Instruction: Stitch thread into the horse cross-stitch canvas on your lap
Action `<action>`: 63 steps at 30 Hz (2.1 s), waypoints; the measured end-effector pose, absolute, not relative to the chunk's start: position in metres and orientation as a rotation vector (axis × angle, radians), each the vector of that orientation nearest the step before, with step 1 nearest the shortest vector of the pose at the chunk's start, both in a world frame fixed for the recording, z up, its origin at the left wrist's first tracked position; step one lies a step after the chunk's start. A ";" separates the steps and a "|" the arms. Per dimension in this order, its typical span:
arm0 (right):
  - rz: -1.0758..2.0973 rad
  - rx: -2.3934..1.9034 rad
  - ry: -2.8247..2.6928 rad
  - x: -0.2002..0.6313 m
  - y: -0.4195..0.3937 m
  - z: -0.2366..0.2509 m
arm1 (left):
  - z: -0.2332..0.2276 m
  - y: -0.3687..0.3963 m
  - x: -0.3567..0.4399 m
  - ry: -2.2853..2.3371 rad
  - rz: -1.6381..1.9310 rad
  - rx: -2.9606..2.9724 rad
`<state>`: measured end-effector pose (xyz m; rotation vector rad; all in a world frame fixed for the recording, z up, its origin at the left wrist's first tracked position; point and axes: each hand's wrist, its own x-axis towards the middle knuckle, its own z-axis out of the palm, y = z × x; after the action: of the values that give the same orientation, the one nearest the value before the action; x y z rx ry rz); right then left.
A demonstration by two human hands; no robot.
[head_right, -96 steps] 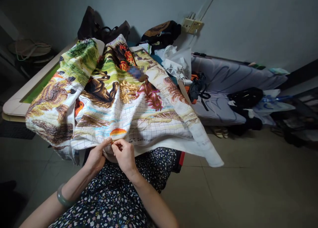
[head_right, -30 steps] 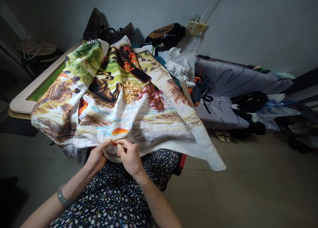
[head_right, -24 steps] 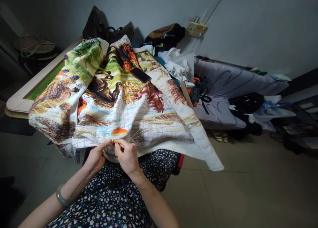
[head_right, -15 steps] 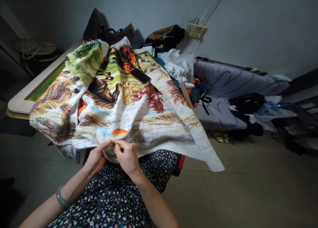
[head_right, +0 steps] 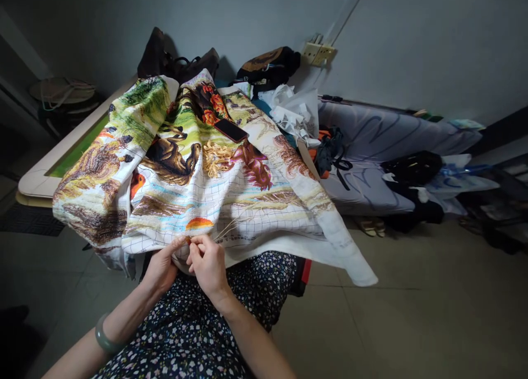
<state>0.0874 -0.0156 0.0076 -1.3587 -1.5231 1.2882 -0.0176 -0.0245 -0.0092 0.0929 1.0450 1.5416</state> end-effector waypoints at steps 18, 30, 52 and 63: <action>1.473 -1.319 -1.291 0.087 -0.018 0.011 | -0.012 -0.025 -0.020 1.037 1.445 0.051; 1.399 -1.364 -1.394 0.087 -0.013 0.015 | -0.013 -0.025 -0.019 1.066 1.475 0.053; 1.332 -1.312 -1.291 0.086 -0.015 0.003 | -0.007 -0.022 -0.018 1.058 1.500 0.039; 1.241 -1.303 -1.381 0.088 -0.017 -0.005 | -0.004 -0.019 -0.017 1.089 1.533 0.071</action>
<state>0.0879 -0.0171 -0.0052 -1.3032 -1.3815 1.2405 -0.0173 -0.0193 -0.0040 0.0707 1.0886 1.5329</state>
